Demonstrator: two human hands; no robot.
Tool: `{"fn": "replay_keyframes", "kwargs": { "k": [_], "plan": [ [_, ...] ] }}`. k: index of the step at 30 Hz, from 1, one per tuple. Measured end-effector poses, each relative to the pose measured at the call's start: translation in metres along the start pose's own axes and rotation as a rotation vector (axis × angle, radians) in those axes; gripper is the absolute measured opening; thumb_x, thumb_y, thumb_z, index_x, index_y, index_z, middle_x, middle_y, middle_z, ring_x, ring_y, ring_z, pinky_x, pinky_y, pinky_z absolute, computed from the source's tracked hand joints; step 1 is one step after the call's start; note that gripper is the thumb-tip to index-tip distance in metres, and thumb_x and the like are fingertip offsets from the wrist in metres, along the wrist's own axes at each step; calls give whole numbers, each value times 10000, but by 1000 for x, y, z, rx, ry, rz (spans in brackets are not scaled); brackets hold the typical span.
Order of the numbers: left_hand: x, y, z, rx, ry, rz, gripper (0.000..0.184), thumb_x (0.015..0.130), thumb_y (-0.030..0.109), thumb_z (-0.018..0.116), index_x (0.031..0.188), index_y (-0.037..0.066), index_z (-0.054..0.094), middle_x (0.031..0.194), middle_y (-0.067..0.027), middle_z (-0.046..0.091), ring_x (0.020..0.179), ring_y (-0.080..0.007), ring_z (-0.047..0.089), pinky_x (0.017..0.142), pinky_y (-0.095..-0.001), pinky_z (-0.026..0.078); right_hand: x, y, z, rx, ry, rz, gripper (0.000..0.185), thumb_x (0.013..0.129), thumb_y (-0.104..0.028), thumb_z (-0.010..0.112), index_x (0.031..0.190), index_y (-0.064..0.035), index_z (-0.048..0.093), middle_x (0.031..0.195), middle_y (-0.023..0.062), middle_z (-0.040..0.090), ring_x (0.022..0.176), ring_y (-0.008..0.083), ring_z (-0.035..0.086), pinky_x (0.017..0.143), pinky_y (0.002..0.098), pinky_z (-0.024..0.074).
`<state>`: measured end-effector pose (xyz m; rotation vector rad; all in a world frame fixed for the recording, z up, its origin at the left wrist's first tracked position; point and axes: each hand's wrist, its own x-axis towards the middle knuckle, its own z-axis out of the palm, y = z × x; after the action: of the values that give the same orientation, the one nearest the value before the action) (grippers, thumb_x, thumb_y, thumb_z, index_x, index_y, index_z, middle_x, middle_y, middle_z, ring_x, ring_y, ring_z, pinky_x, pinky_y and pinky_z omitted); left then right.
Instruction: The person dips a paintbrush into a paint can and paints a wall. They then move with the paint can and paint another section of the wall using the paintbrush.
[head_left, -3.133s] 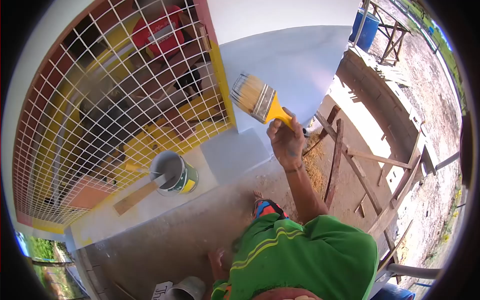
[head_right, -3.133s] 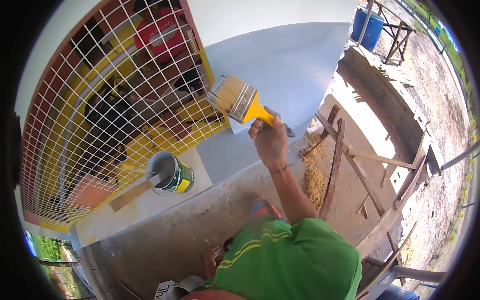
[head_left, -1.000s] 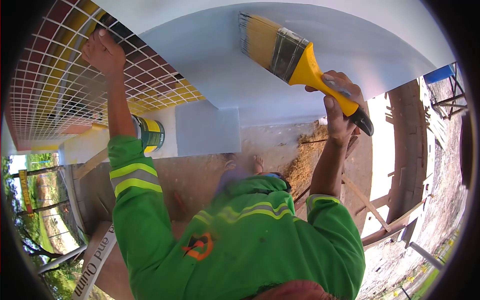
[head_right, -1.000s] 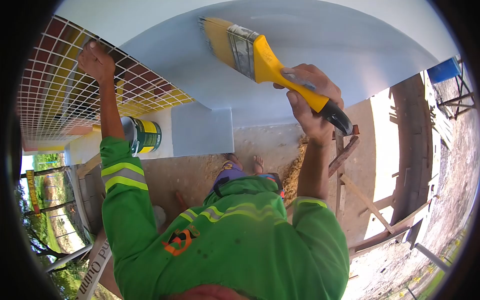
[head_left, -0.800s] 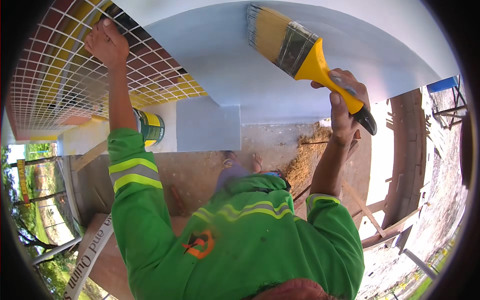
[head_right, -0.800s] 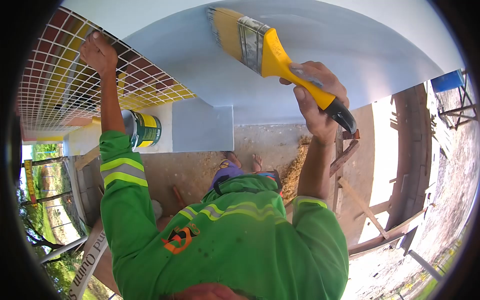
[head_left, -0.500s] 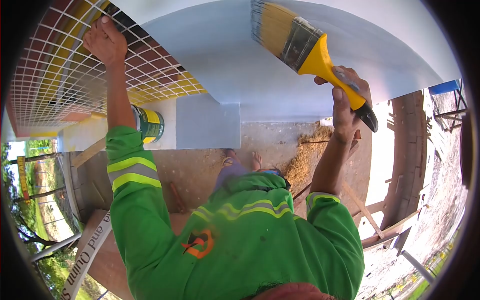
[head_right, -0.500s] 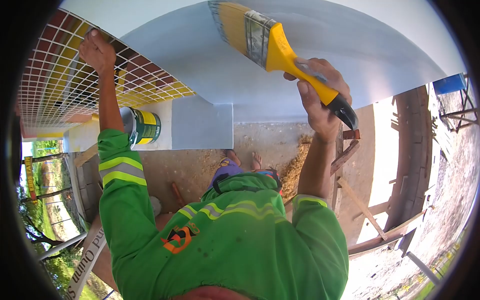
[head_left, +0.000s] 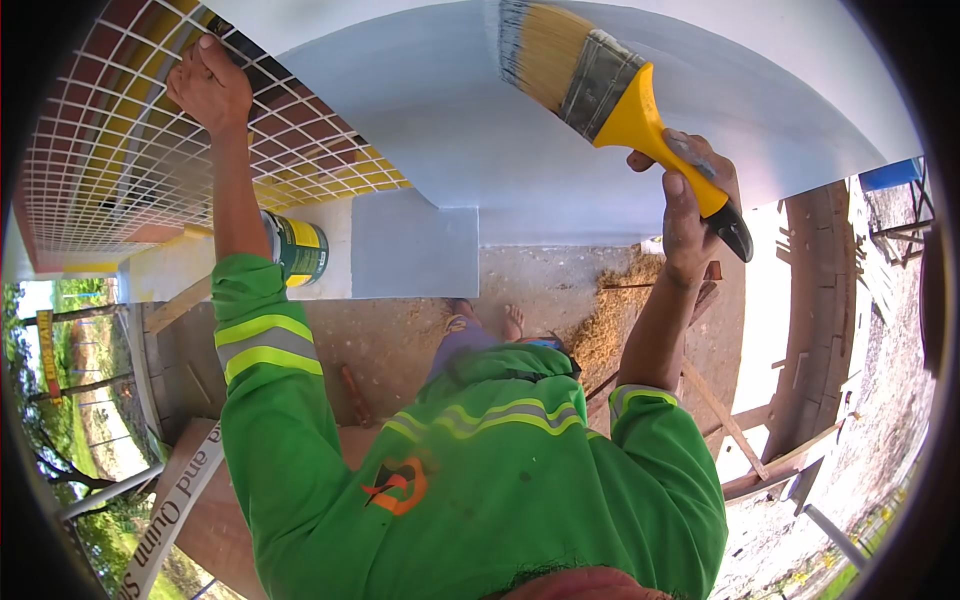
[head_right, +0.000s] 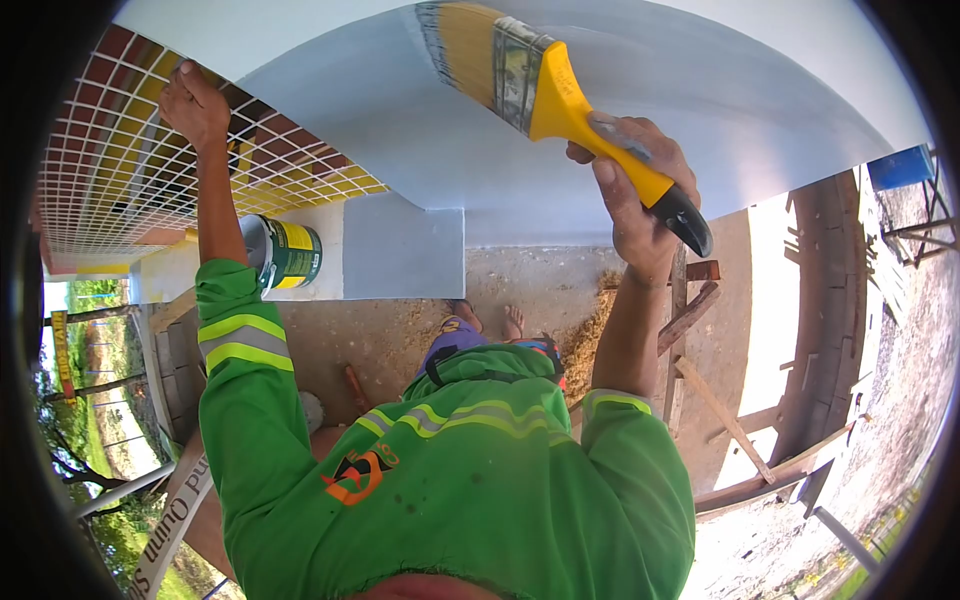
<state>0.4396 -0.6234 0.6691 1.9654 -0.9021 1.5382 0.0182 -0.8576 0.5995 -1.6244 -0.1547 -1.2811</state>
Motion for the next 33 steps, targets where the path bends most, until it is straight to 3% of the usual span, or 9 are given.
{"fn": "replay_keyframes", "kwargs": {
  "k": [16,33],
  "plan": [
    [1,-9,4,-3,12,17,442,970,320,341,772,80,655,784,-74,646,778,-336,544,802,-442,358,-3,0,-6,-20,35,29,226,876,-53,603,1079,45,585,967,198,635,794,256,666,710,348,555],
    [0,-6,5,20,35,36,437,968,348,350,829,91,675,832,-62,658,810,-329,555,804,-448,363,-5,-4,-10,-35,90,35,231,882,-56,603,1084,52,574,962,192,636,802,261,670,710,355,560]
  ]
}}
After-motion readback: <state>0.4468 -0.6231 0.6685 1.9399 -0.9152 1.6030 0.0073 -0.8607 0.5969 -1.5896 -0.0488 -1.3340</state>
